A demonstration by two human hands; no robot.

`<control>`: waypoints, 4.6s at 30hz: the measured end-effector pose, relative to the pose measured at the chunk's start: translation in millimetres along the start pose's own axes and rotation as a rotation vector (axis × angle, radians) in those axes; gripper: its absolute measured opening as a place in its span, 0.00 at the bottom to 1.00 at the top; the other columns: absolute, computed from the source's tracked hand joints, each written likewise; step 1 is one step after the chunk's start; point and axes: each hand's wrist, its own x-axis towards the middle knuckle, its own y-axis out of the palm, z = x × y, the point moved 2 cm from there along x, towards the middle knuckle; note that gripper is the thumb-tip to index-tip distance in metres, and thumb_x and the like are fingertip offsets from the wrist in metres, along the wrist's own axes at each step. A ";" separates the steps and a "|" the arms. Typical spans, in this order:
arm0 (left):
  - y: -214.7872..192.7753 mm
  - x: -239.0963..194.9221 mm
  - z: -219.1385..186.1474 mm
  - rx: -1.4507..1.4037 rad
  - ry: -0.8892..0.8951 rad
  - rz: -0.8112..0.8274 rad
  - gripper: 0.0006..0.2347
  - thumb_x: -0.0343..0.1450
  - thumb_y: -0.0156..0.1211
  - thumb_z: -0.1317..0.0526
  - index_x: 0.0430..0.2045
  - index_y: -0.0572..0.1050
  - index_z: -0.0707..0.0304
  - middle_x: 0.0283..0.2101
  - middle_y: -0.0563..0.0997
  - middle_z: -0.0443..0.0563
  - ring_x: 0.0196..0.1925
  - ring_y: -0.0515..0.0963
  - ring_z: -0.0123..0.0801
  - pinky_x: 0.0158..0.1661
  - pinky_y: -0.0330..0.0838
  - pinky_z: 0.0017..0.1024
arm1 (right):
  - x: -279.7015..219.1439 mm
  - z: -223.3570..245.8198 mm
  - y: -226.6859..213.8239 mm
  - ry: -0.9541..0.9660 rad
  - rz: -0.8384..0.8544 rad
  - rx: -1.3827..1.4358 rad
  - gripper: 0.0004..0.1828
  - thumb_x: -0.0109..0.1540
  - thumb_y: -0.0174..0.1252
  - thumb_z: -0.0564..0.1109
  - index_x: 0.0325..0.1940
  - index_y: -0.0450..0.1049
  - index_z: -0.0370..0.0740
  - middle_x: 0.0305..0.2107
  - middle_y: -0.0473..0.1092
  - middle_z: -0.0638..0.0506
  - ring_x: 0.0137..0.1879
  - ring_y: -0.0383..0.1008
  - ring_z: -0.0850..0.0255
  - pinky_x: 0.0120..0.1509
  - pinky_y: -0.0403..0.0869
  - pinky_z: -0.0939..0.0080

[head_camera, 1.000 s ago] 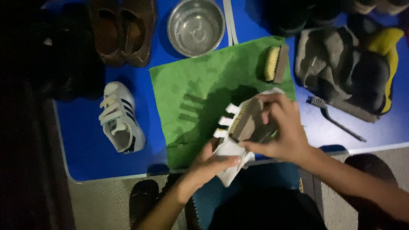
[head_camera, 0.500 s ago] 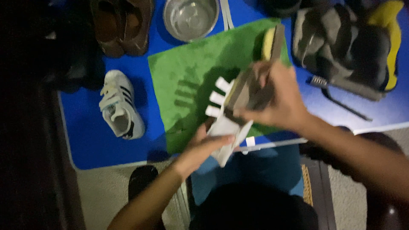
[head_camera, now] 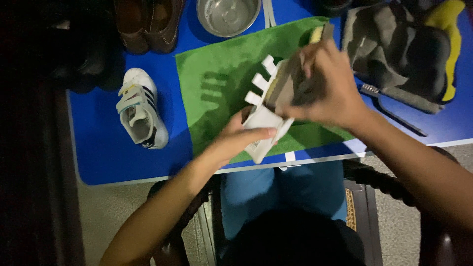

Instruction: The person cleans a white sneaker by scrubbing it with a brush. They hold the shoe in their left hand and use the brush in their right hand to scrub the upper, laces, and sides of the shoe.

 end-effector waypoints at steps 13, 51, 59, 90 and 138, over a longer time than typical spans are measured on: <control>-15.0 15.4 -2.2 -0.030 -0.050 0.136 0.26 0.57 0.70 0.59 0.44 0.64 0.73 0.34 0.77 0.65 0.34 0.81 0.47 0.34 0.78 0.37 | 5.4 -13.4 28.2 0.060 -0.019 -0.076 0.36 0.40 0.74 0.59 0.33 0.57 0.42 0.40 0.60 0.43 0.45 0.66 0.44 0.41 0.59 0.49; -4.1 -9.5 -3.5 -0.106 -0.242 0.101 0.22 0.54 0.66 0.66 0.42 0.69 0.61 0.35 0.81 0.62 0.29 0.81 0.43 0.28 0.74 0.31 | -3.5 15.2 13.6 0.062 0.042 0.048 0.37 0.39 0.73 0.62 0.31 0.57 0.41 0.44 0.64 0.44 0.47 0.63 0.50 0.49 0.60 0.53; -4.4 -0.3 2.0 -0.053 -0.260 0.149 0.21 0.55 0.64 0.64 0.42 0.70 0.61 0.36 0.81 0.61 0.30 0.82 0.44 0.27 0.74 0.28 | -9.9 -5.1 16.9 0.109 0.043 0.068 0.35 0.40 0.73 0.61 0.31 0.57 0.42 0.34 0.59 0.47 0.37 0.56 0.53 0.41 0.56 0.55; 11.1 -3.5 22.3 -0.043 -0.188 -0.035 0.29 0.49 0.69 0.63 0.47 0.70 0.58 0.44 0.80 0.51 0.43 0.77 0.27 0.44 0.72 0.24 | -20.9 21.9 17.9 0.017 0.155 0.056 0.34 0.44 0.61 0.70 0.29 0.58 0.39 0.40 0.61 0.40 0.42 0.58 0.49 0.44 0.55 0.51; -1.0 7.1 32.2 0.043 -0.203 -0.001 0.27 0.50 0.67 0.66 0.45 0.71 0.58 0.43 0.80 0.49 0.40 0.77 0.27 0.41 0.72 0.25 | -15.6 23.6 21.8 0.028 0.173 0.026 0.36 0.42 0.65 0.71 0.30 0.61 0.40 0.45 0.64 0.42 0.48 0.62 0.50 0.47 0.55 0.52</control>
